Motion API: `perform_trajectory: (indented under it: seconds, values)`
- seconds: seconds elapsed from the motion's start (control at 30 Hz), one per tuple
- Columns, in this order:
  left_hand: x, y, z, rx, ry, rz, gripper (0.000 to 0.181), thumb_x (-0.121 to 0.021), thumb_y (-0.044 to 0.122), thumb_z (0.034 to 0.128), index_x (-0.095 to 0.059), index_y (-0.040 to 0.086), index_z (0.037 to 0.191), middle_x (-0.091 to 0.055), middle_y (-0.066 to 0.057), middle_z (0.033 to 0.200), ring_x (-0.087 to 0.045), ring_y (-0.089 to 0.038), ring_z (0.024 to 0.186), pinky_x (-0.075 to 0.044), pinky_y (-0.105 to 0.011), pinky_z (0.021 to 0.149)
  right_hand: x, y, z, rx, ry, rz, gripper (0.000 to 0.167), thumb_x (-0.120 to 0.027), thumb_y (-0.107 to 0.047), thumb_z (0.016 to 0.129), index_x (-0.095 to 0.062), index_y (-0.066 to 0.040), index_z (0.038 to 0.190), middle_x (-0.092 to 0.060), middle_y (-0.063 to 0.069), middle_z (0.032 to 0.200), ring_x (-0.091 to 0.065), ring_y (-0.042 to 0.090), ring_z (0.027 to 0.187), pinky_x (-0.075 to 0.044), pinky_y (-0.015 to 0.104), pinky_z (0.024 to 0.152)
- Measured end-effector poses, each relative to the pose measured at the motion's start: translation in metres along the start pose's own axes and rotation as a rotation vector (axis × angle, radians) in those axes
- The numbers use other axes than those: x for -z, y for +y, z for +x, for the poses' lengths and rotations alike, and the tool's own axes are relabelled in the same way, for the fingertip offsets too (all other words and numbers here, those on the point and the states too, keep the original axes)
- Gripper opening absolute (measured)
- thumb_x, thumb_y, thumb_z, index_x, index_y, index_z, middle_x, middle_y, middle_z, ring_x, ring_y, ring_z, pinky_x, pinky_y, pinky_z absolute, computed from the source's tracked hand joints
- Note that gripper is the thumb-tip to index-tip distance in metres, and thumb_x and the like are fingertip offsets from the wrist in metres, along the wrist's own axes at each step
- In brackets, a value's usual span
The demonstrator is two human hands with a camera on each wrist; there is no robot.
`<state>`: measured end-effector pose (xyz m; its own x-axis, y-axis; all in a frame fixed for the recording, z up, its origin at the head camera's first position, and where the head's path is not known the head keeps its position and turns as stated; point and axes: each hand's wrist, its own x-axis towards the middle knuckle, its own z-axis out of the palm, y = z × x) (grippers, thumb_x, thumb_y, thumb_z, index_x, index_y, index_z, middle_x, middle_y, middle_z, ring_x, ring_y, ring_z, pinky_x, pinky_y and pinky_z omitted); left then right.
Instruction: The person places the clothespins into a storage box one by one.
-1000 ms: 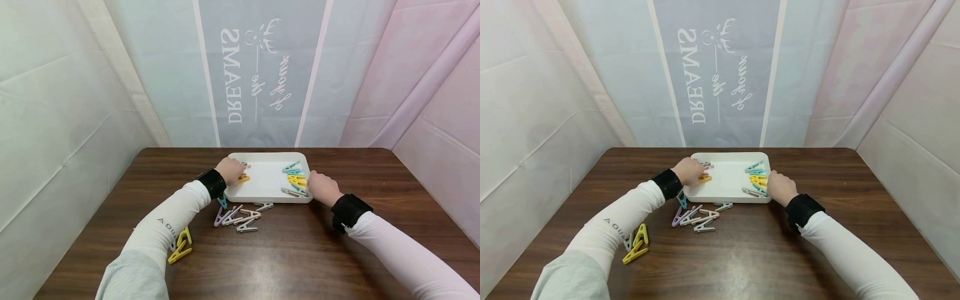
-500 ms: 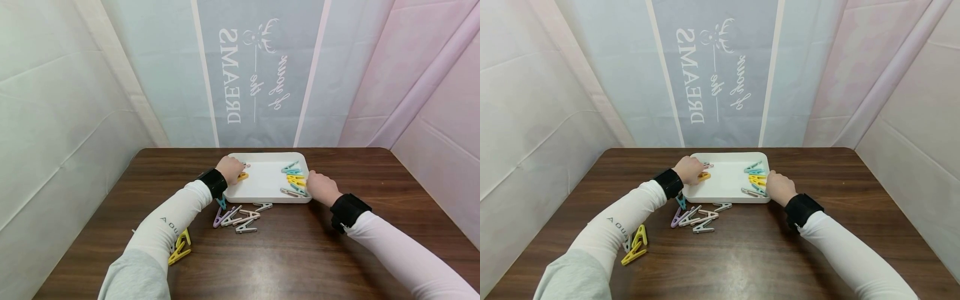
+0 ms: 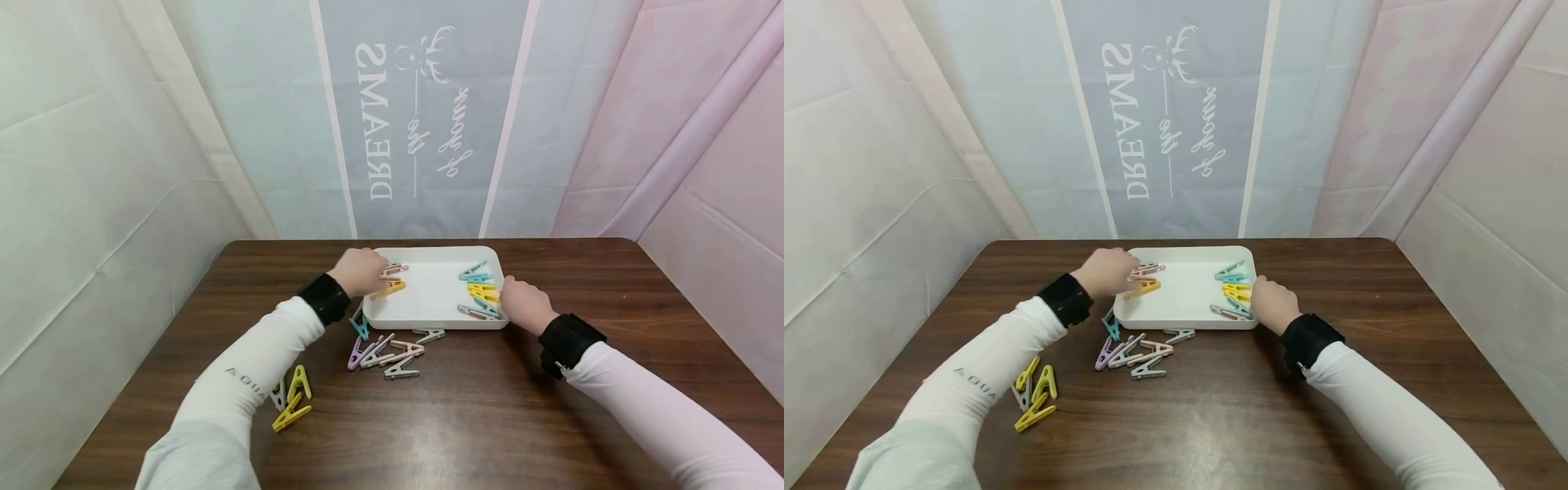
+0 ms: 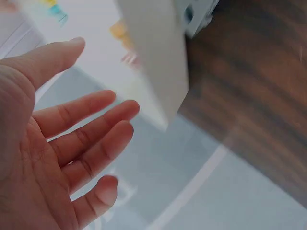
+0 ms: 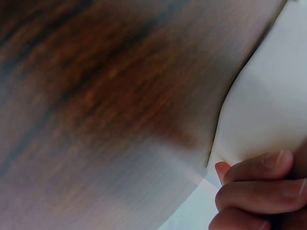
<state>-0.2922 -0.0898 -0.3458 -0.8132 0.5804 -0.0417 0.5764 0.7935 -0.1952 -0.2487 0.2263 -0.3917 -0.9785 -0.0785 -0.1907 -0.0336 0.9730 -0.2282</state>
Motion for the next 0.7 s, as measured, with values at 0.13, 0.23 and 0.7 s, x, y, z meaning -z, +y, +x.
perform_trajectory:
  seconds: [0.13, 0.23, 0.7]
  values:
    - [0.019, -0.02, -0.032, 0.03, 0.089, -0.094, 0.031, -0.065, 0.042, 0.0923, -0.064, 0.011, 0.089, -0.062, -0.001, 0.079, -0.058, -0.019, 0.073, -0.048, -0.036, 0.062, 0.001, -0.001, 0.0, -0.007, -0.008, 0.005, 0.032, -0.045, -0.011, 0.1, -0.044, 0.017, 0.117, -0.058, 0.022, 0.089, -0.055, 0.03, 0.07, -0.047, 0.041, 0.058]
    - [0.026, -0.036, -0.057, 0.069, 0.13, -0.147, 0.035, -0.065, 0.04, 0.0927, -0.068, 0.007, 0.105, -0.068, -0.007, 0.096, -0.063, -0.022, 0.086, -0.051, -0.04, 0.071, 0.003, -0.001, 0.0, -0.021, -0.01, 0.006, 0.032, -0.044, -0.01, 0.1, -0.044, 0.017, 0.117, -0.057, 0.022, 0.088, -0.055, 0.031, 0.07, -0.046, 0.042, 0.058]
    - [-0.005, -0.086, -0.171, 0.242, 0.092, -0.321, 0.034, -0.068, 0.022, 0.0916, -0.065, -0.001, 0.116, -0.068, -0.015, 0.104, -0.064, -0.031, 0.092, -0.049, -0.05, 0.077, 0.002, 0.001, 0.002, -0.008, -0.012, 0.004, 0.034, -0.044, -0.01, 0.099, -0.043, 0.018, 0.119, -0.057, 0.022, 0.086, -0.055, 0.031, 0.069, -0.046, 0.042, 0.057]
